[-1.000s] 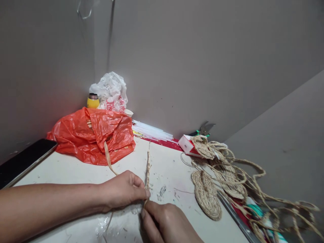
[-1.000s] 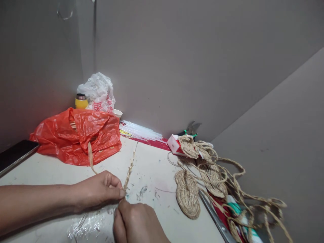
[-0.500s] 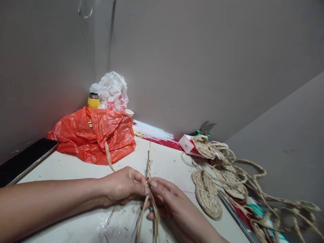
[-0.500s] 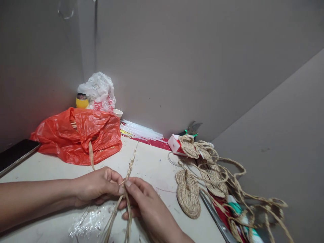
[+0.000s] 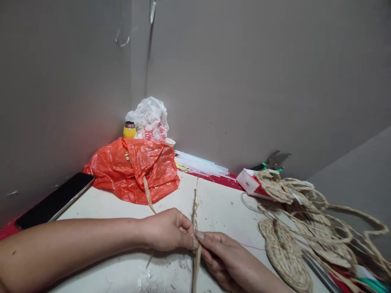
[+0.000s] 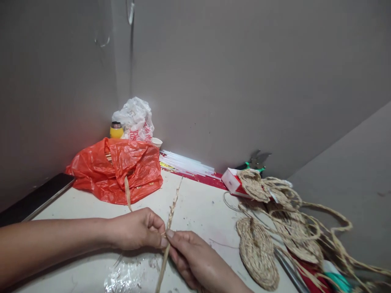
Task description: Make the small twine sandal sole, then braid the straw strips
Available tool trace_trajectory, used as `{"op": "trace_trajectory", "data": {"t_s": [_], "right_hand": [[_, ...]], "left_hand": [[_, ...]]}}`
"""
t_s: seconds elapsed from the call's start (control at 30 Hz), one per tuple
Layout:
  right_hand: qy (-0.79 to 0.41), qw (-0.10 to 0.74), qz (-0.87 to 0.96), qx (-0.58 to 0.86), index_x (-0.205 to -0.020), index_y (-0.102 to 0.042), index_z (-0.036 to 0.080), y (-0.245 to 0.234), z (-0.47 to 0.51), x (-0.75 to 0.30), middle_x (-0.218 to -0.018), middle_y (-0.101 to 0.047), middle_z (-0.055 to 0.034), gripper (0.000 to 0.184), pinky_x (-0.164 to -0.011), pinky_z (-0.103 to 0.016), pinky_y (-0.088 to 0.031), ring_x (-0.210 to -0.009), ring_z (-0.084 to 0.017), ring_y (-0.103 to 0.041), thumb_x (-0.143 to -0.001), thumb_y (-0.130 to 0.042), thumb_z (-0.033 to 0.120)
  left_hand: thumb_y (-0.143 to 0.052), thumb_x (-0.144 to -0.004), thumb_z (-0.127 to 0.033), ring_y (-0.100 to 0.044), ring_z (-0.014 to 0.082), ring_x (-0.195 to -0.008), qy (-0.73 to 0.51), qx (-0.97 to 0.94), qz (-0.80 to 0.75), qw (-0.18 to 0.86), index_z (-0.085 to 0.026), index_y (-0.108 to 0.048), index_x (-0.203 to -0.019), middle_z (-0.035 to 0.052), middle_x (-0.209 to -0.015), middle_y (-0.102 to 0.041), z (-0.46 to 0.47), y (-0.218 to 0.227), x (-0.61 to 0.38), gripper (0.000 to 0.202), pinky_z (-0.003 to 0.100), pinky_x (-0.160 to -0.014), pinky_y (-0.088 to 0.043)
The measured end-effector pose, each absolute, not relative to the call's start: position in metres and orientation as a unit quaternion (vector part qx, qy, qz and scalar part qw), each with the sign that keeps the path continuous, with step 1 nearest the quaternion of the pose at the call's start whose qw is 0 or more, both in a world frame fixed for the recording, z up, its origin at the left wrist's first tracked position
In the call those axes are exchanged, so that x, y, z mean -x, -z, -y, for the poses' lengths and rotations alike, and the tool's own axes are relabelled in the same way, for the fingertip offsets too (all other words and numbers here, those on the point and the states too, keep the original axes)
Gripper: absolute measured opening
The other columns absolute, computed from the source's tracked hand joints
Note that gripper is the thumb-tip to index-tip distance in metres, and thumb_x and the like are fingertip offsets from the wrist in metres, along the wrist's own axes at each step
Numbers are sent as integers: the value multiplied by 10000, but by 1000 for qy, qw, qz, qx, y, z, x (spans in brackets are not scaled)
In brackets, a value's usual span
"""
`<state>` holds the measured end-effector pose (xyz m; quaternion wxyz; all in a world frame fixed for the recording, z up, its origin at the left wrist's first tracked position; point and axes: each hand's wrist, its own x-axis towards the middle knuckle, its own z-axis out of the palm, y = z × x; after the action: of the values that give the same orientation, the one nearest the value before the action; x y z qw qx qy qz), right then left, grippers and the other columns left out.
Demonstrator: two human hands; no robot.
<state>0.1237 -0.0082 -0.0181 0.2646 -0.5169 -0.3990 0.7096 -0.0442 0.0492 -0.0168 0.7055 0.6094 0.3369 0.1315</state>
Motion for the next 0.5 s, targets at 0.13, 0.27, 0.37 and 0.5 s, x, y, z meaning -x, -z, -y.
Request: {"op": "trace_trajectory", "data": {"t_s": [0.13, 0.27, 0.37, 0.5], "right_hand": [[-711, 277, 385, 519, -547, -393, 190, 19, 8, -123, -381, -267, 108, 437, -333, -188, -67, -325, -26, -130, -797, -550, 512], [-741, 274, 354, 501, -540, -373, 193, 17, 7, -124, -377, -255, 115, 418, -341, -188, -40, -322, -18, -105, -781, -561, 477], [-757, 270, 339, 489, -541, -365, 192, 16, 6, -125, -388, -241, 119, 413, -350, -185, -22, -330, -13, -89, -784, -554, 468], [-770, 268, 330, 476, -552, -346, 195, 15, 6, -126, -404, -231, 121, 416, -353, -182, -16, -334, -9, -86, -790, -552, 467]], "left_hand": [[-623, -690, -336, -325, 59, -494, -95, -667, -330, 661, -148, -567, -645, -66, -540, -425, -49, 7, 49, 201, 194, -476, -259], [-525, -791, -394, -436, 88, -505, -14, -787, -323, 525, -165, -645, -746, -25, -576, -542, -61, -32, 68, 262, 200, -478, -290], [-531, -751, -216, -442, 102, -515, -77, -879, -378, 280, -176, -651, -708, -1, -609, -584, -79, -57, 86, 134, 224, -495, -265], [-520, -689, -143, -482, 139, -542, -8, -913, -392, 114, -194, -632, -676, 30, -669, -629, -94, -57, 99, 124, 251, -504, -248]]}}
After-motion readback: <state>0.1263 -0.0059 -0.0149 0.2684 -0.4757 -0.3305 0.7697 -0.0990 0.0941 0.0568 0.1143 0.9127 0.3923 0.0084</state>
